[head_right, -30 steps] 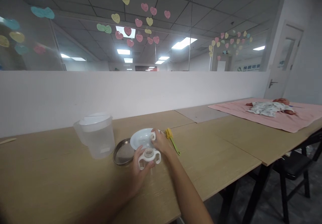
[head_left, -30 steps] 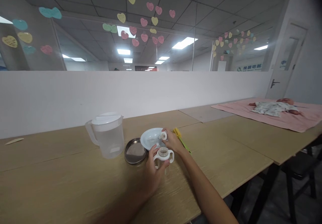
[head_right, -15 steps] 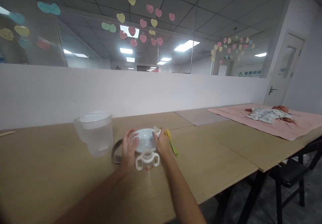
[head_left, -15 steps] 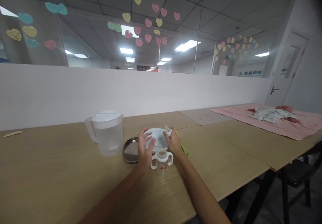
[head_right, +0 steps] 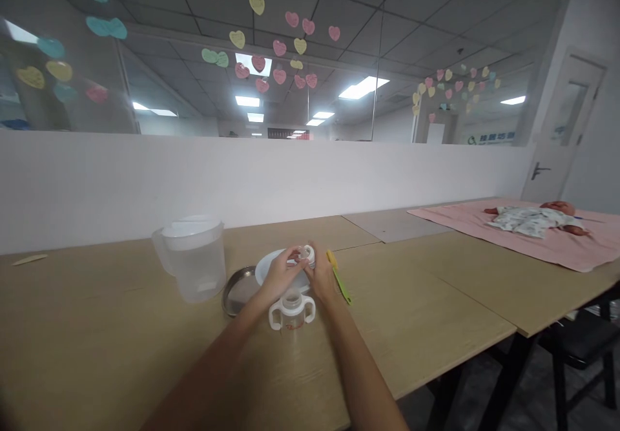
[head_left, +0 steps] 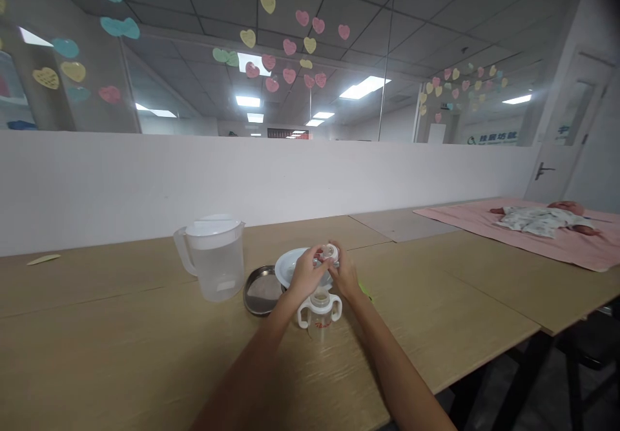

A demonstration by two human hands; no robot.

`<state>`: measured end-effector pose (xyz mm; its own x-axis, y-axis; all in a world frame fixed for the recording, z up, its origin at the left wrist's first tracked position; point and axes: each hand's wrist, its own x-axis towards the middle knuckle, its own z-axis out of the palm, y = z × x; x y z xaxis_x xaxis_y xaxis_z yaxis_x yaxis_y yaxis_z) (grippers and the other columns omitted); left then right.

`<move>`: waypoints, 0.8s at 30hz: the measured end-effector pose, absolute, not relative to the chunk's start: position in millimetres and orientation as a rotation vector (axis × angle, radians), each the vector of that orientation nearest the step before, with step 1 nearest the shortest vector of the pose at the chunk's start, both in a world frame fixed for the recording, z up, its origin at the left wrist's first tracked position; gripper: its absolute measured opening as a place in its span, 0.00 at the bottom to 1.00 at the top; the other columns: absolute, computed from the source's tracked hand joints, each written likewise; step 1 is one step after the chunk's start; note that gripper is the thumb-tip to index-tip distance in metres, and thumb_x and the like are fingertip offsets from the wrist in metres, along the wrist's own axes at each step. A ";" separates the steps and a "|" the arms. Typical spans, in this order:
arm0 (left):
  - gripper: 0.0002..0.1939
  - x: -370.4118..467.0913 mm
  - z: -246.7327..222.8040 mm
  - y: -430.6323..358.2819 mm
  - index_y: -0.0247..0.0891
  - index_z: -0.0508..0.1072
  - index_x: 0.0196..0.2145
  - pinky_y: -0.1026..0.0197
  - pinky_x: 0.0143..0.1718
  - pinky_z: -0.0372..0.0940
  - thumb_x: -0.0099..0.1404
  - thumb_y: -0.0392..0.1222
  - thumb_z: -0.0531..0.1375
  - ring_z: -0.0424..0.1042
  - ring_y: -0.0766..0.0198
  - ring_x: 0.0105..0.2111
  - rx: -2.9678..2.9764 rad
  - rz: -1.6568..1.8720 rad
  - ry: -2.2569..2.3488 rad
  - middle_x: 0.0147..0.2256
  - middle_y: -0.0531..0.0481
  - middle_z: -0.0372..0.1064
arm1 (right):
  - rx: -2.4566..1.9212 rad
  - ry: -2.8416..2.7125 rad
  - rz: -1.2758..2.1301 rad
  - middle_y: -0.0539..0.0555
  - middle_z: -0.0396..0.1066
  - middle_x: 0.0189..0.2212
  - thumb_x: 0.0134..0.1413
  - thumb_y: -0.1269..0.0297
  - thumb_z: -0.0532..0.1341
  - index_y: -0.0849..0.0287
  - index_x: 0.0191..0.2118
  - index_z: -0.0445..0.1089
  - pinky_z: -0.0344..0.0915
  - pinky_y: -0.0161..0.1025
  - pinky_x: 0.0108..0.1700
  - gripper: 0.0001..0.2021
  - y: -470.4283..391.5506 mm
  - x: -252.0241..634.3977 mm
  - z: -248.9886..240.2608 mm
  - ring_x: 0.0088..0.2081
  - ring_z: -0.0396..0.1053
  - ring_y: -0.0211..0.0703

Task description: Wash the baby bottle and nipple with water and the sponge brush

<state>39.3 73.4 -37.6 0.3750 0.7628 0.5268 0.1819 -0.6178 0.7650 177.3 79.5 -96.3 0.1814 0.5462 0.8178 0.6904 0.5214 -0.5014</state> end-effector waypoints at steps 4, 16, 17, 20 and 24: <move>0.10 39.0 -28.7 61.8 0.38 0.70 0.39 0.58 0.43 0.66 0.58 0.39 0.60 0.71 0.60 0.40 2.120 1.371 0.798 0.40 0.46 0.71 | -1.050 -1.486 -0.219 0.62 0.64 0.53 0.56 0.57 0.55 0.59 0.55 0.55 0.64 0.47 0.51 0.22 77.3 175.2 -94.5 0.52 0.65 0.49; 0.11 31.3 -9.1 37.7 0.38 0.70 0.38 0.56 0.43 0.63 0.68 0.37 0.48 0.70 0.55 0.40 2.833 1.085 0.980 0.37 0.44 0.71 | -1.009 -1.519 -0.477 0.66 0.65 0.52 0.58 0.52 0.53 0.59 0.50 0.61 0.62 0.50 0.53 0.20 66.4 177.9 -84.7 0.53 0.64 0.52; 0.12 30.1 -7.2 37.4 0.38 0.70 0.38 0.56 0.43 0.63 0.68 0.37 0.48 0.70 0.55 0.40 2.806 1.086 0.973 0.37 0.43 0.71 | -0.999 -1.512 -0.484 0.66 0.65 0.52 0.58 0.52 0.53 0.59 0.50 0.61 0.62 0.50 0.53 0.20 65.3 177.7 -84.1 0.54 0.64 0.52; 0.11 23.7 0.2 40.6 0.39 0.71 0.39 0.58 0.42 0.64 0.67 0.40 0.50 0.72 0.57 0.39 2.657 1.090 0.903 0.38 0.46 0.73 | -1.016 -1.518 -0.481 0.64 0.66 0.51 0.58 0.52 0.54 0.58 0.50 0.62 0.62 0.50 0.54 0.19 62.1 175.8 -81.6 0.54 0.64 0.52; 0.13 8.3 10.3 55.0 0.39 0.74 0.37 0.60 0.39 0.66 0.63 0.48 0.54 0.73 0.59 0.36 2.384 1.049 0.702 0.35 0.49 0.75 | -1.045 -1.525 -0.501 0.63 0.67 0.49 0.55 0.52 0.57 0.57 0.46 0.64 0.63 0.49 0.53 0.17 59.4 171.3 -79.4 0.53 0.65 0.51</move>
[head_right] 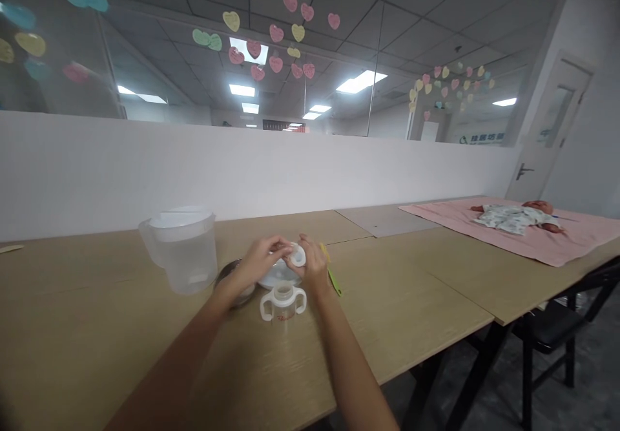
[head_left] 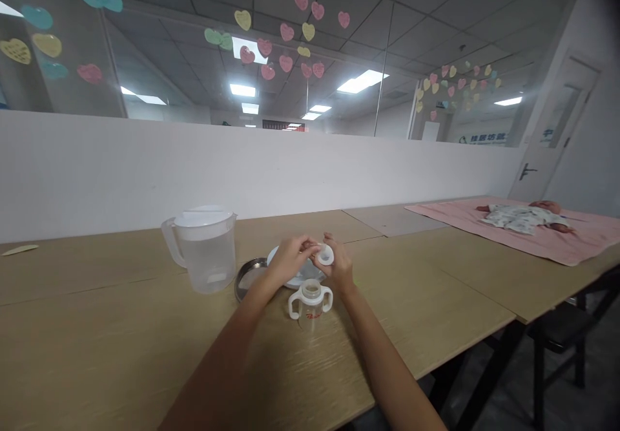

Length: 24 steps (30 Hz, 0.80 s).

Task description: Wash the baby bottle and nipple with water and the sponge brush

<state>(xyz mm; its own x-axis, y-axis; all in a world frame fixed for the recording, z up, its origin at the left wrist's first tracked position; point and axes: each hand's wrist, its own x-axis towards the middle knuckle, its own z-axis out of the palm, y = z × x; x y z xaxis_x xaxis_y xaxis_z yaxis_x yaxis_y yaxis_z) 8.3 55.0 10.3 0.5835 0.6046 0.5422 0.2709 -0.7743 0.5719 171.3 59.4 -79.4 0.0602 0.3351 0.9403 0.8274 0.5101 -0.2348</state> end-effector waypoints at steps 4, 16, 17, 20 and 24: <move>0.15 -13.2 7.5 78.0 0.39 0.74 0.39 0.59 0.39 0.66 0.61 0.50 0.56 0.73 0.58 0.35 2.384 1.063 0.820 0.35 0.48 0.75 | -1.103 -1.429 -0.498 0.63 0.68 0.47 0.52 0.55 0.59 0.59 0.44 0.65 0.63 0.48 0.52 0.16 60.7 172.0 -82.5 0.50 0.65 0.51; 0.14 -21.2 -48.6 98.9 0.41 0.76 0.33 0.56 0.45 0.65 0.49 0.32 0.56 0.72 0.53 0.41 2.533 0.754 1.175 0.38 0.45 0.75 | -1.373 -1.222 -0.115 0.55 0.68 0.35 0.45 0.51 0.61 0.58 0.39 0.62 0.63 0.43 0.41 0.18 74.3 182.1 -107.2 0.37 0.67 0.48; 0.15 -21.6 -44.0 98.4 0.41 0.76 0.34 0.56 0.45 0.65 0.49 0.32 0.56 0.72 0.53 0.41 2.529 0.765 1.175 0.39 0.44 0.75 | -1.364 -1.255 -0.121 0.55 0.69 0.34 0.45 0.51 0.62 0.57 0.37 0.62 0.63 0.43 0.41 0.18 74.0 181.4 -107.2 0.37 0.67 0.48; 0.17 -32.4 -15.9 95.9 0.40 0.75 0.40 0.55 0.49 0.63 0.54 0.35 0.54 0.71 0.54 0.44 2.517 0.862 1.184 0.44 0.43 0.72 | -1.362 -1.302 -0.148 0.55 0.71 0.34 0.41 0.50 0.65 0.58 0.36 0.64 0.62 0.44 0.42 0.20 73.3 178.9 -106.6 0.37 0.67 0.49; 0.18 -71.7 33.1 87.2 0.38 0.71 0.47 0.53 0.54 0.59 0.61 0.42 0.51 0.67 0.56 0.48 2.450 1.340 1.287 0.49 0.44 0.66 | -1.354 -1.327 -0.127 0.55 0.72 0.34 0.41 0.50 0.66 0.58 0.37 0.65 0.62 0.43 0.42 0.20 72.3 175.6 -105.5 0.36 0.68 0.48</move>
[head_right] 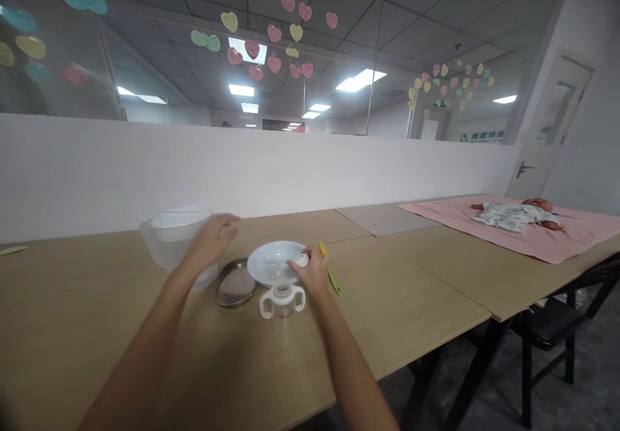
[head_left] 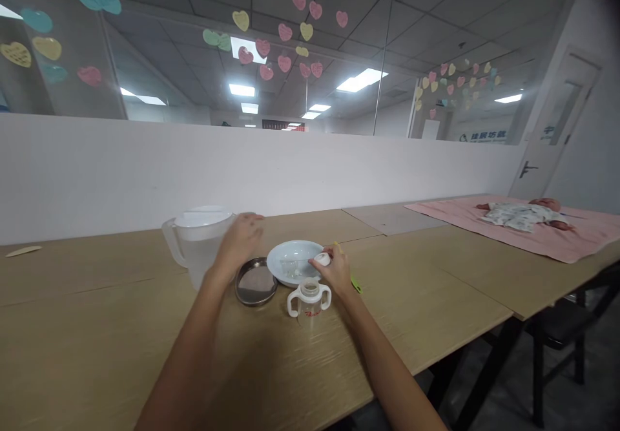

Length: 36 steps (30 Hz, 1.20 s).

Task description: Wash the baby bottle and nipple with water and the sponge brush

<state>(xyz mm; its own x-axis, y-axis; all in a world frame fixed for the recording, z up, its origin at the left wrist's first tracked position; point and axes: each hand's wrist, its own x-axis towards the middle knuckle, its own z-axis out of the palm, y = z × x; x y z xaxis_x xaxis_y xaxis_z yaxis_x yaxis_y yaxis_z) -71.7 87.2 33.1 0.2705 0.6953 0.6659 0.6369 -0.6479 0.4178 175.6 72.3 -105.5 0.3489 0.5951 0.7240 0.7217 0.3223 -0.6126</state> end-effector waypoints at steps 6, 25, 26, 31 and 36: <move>0.31 -131.6 54.1 81.4 0.34 0.60 0.57 0.42 0.58 0.51 0.58 0.48 0.59 0.53 0.43 0.59 1.964 1.840 1.905 0.56 0.35 0.54 | -1.346 -1.390 -0.197 0.56 0.73 0.31 0.46 0.45 0.62 0.59 0.39 0.70 0.60 0.44 0.42 0.21 66.3 172.8 -99.5 0.34 0.67 0.48; 0.65 -119.9 -2.4 109.1 0.34 0.31 0.64 0.38 0.56 0.54 0.42 0.52 0.70 0.50 0.37 0.60 1.658 1.872 2.038 0.60 0.27 0.46 | -1.763 -1.837 -0.268 0.53 0.75 0.35 0.62 0.51 0.50 0.56 0.31 0.74 0.48 0.43 0.45 0.20 59.2 166.0 -98.6 0.44 0.63 0.46; 0.65 -118.9 -0.6 107.3 0.35 0.31 0.64 0.38 0.56 0.54 0.42 0.52 0.70 0.51 0.37 0.60 1.691 1.868 2.025 0.59 0.28 0.47 | -1.760 -1.833 -0.268 0.53 0.75 0.35 0.62 0.52 0.50 0.57 0.30 0.74 0.48 0.43 0.45 0.20 59.6 166.3 -99.6 0.44 0.63 0.46; 0.62 -109.1 13.3 97.7 0.39 0.35 0.65 0.36 0.55 0.54 0.44 0.51 0.69 0.52 0.37 0.59 1.995 1.773 1.920 0.59 0.31 0.50 | -1.649 -1.721 -0.342 0.53 0.75 0.34 0.61 0.55 0.51 0.57 0.30 0.74 0.48 0.41 0.46 0.18 63.7 170.0 -102.2 0.42 0.65 0.44; 0.61 -100.5 24.7 93.8 0.41 0.35 0.64 0.40 0.57 0.53 0.43 0.49 0.70 0.50 0.41 0.61 2.490 1.647 1.586 0.61 0.33 0.48 | -1.695 -1.456 -0.481 0.56 0.74 0.34 0.63 0.59 0.48 0.59 0.31 0.73 0.49 0.40 0.44 0.19 62.1 184.2 -102.9 0.39 0.66 0.44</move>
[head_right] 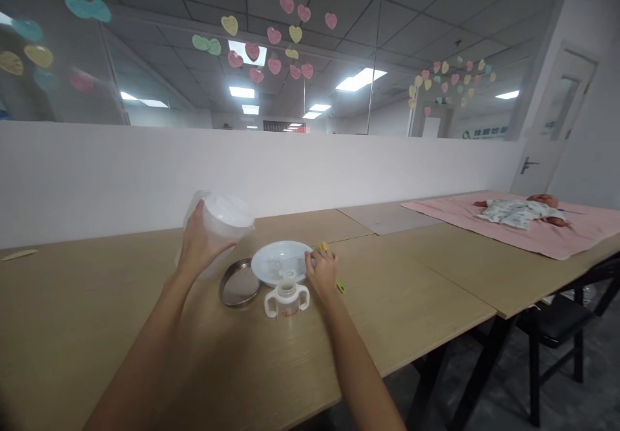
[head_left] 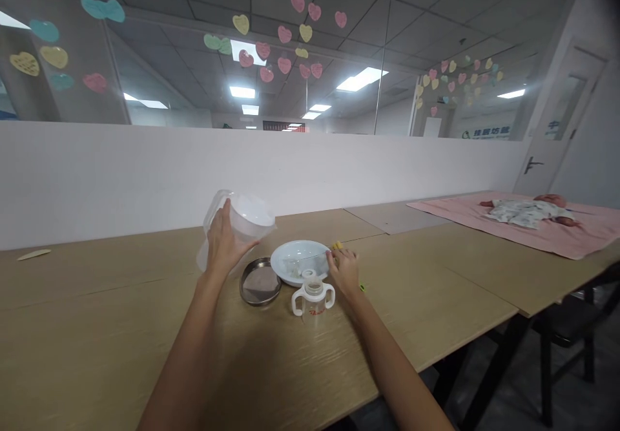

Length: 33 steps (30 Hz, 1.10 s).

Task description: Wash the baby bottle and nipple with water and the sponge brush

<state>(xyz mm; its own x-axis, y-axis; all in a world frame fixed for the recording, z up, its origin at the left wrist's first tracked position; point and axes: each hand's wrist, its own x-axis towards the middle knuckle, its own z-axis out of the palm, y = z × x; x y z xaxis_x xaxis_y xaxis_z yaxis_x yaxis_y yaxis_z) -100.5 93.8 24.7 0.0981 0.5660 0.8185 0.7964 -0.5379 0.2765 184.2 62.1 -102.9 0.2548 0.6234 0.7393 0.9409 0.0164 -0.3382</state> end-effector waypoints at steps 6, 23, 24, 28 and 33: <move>0.61 -81.5 29.8 91.5 0.43 0.36 0.64 0.38 0.57 0.52 0.43 0.49 0.71 0.50 0.40 0.61 -2.259 -1.262 -1.130 0.62 0.33 0.48 | -2.128 -1.414 -0.480 0.60 0.73 0.36 0.62 0.64 0.48 0.63 0.36 0.72 0.52 0.41 0.43 0.16 51.9 215.4 -119.3 0.40 0.67 0.46; 0.55 -51.0 22.2 83.9 0.30 0.34 0.64 0.37 0.59 0.47 0.51 0.46 0.66 0.46 0.38 0.63 -2.255 -0.912 -1.065 0.62 0.26 0.46 | -2.271 -1.588 -0.233 0.62 0.67 0.43 0.61 0.64 0.48 0.62 0.41 0.71 0.58 0.39 0.43 0.15 60.5 224.6 -128.4 0.44 0.66 0.47; 0.55 -50.4 23.5 82.1 0.30 0.35 0.64 0.37 0.59 0.46 0.51 0.46 0.66 0.46 0.39 0.63 -2.253 -0.915 -1.071 0.62 0.26 0.46 | -2.272 -1.580 -0.220 0.62 0.67 0.44 0.61 0.65 0.48 0.61 0.42 0.71 0.58 0.39 0.43 0.15 59.2 224.5 -128.1 0.44 0.66 0.46; 0.55 -48.9 27.2 77.2 0.30 0.36 0.64 0.37 0.60 0.45 0.50 0.45 0.66 0.45 0.39 0.63 -2.256 -0.908 -1.086 0.62 0.27 0.45 | -2.262 -1.590 -0.211 0.61 0.66 0.45 0.61 0.65 0.48 0.61 0.42 0.71 0.58 0.38 0.42 0.15 55.7 222.9 -127.4 0.43 0.66 0.45; 0.53 -48.4 23.3 76.4 0.33 0.36 0.64 0.36 0.60 0.43 0.51 0.42 0.66 0.43 0.40 0.64 -2.281 -0.864 -1.049 0.64 0.30 0.44 | -2.248 -1.611 -0.212 0.62 0.66 0.44 0.60 0.65 0.49 0.62 0.41 0.71 0.57 0.38 0.42 0.14 56.4 222.2 -129.1 0.44 0.65 0.47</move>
<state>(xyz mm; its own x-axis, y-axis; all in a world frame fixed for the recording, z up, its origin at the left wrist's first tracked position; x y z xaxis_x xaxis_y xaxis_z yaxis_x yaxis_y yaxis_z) -48.4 76.4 23.3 0.5065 0.4874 0.7113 0.7915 -0.5900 -0.1593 222.2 56.4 -129.1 0.3367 0.8823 0.3290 0.9374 -0.2809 -0.2060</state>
